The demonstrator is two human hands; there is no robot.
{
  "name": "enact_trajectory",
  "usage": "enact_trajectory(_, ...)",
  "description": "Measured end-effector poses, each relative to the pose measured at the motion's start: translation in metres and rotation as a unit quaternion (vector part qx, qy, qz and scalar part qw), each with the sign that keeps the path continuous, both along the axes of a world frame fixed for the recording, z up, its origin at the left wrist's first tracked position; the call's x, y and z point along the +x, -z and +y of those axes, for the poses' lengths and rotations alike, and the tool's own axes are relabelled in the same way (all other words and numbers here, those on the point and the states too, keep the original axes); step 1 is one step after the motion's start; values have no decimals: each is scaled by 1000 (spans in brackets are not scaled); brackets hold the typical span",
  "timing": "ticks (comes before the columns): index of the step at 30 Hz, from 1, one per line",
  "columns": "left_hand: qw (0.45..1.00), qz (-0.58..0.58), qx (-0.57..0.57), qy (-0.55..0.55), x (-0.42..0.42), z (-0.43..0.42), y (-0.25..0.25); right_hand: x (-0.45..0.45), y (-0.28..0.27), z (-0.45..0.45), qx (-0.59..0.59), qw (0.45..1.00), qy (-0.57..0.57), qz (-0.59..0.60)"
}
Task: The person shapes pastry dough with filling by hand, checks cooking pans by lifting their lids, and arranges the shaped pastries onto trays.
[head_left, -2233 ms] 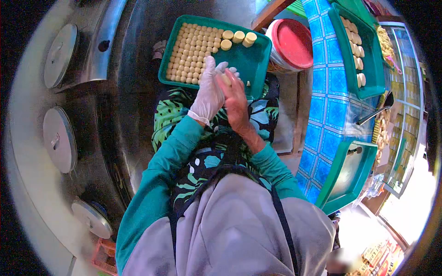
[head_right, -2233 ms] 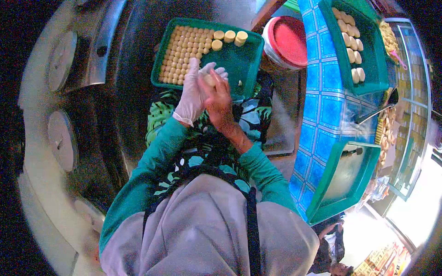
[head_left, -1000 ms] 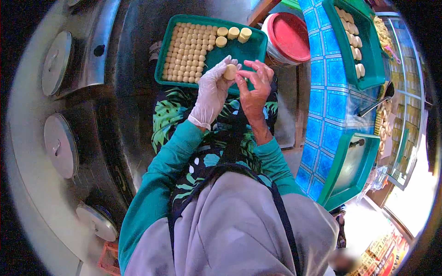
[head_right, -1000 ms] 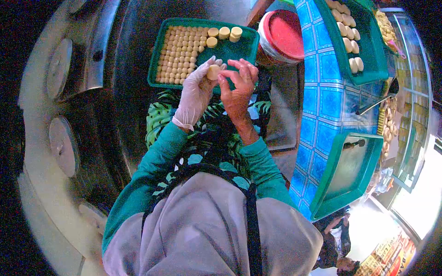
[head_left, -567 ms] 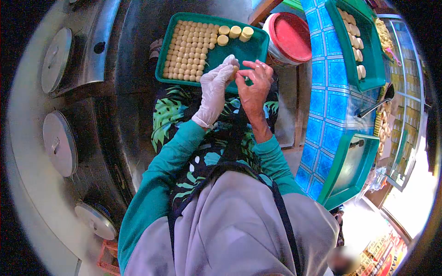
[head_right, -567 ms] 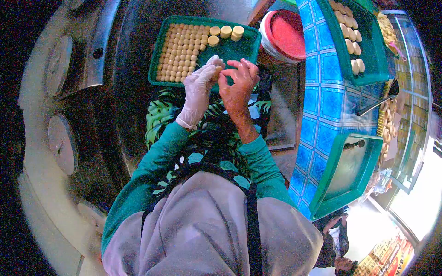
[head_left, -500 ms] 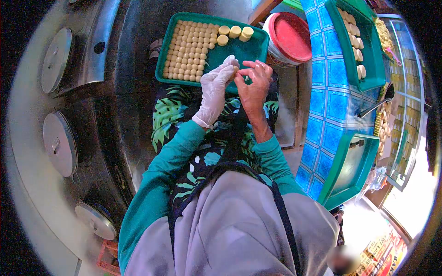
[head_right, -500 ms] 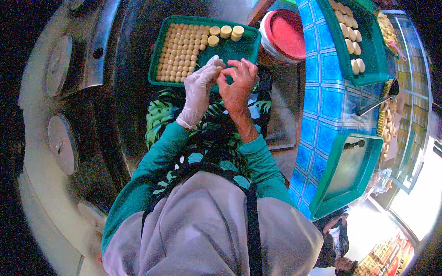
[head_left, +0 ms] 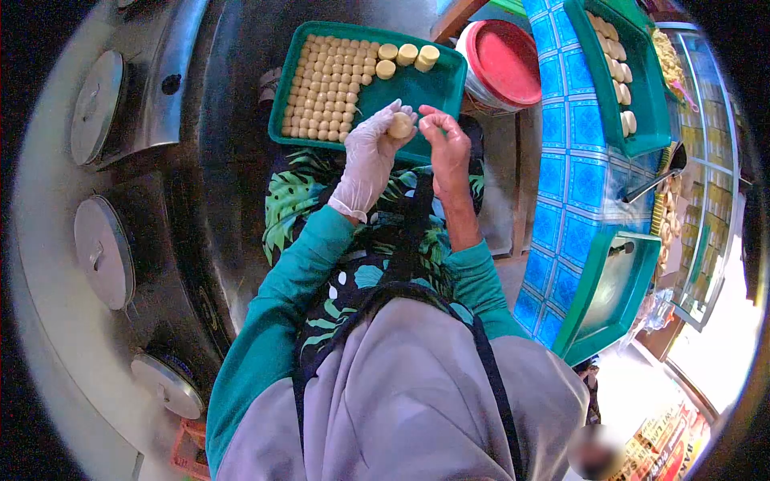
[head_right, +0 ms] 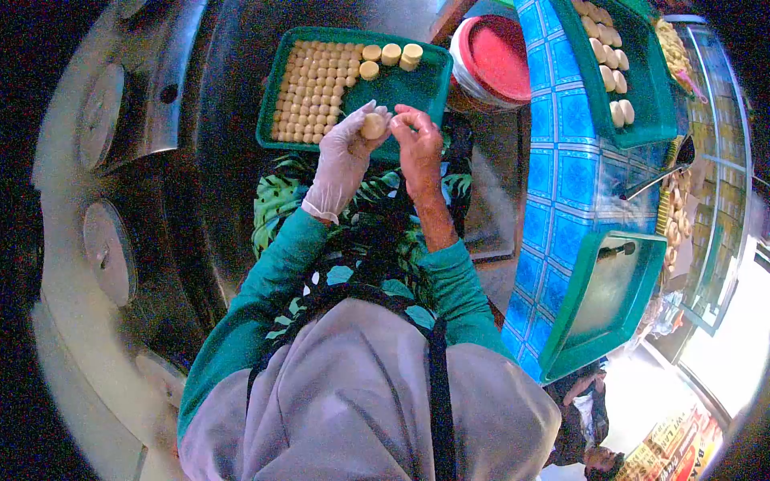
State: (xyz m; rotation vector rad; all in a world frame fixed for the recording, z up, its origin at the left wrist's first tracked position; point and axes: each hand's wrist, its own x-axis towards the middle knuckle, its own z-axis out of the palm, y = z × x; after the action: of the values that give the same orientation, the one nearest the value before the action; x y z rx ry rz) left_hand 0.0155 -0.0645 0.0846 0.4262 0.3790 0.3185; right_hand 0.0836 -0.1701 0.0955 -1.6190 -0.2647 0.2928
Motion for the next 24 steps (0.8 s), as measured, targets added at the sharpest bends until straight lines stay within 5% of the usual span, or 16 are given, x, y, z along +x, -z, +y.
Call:
enact_trajectory(3, 1000, 13, 6, -14, 0, -1, -5, -2, -9, -4, -161, 970, -33, -177)
enact_trajectory(12, 994, 54, 93, -21, -3, -5, -11, -10, -12, 2, -233, 914, 19, -332)
enact_trajectory(14, 978, 55, 202, -12, -5, -6, -10, -9, -10, 4, -228, 915, 16, -331)
enact_trajectory(16, 987, 52, 154, -8, -3, -4, -5, -7, -7, 5, -224, 917, 14, -330)
enact_trajectory(19, 997, 26, 74, -6, -2, -2, -3, -5, -7, 5, -180, 954, -10, -240)
enact_trajectory(21, 999, 6, 42, -11, -4, -1, 0, -5, -12, 4, 42, 997, 5, 68)
enact_trajectory(24, 1000, -6, -23, 11, -2, 1, 5, -1, -10, 0, 93, 988, -7, 126)
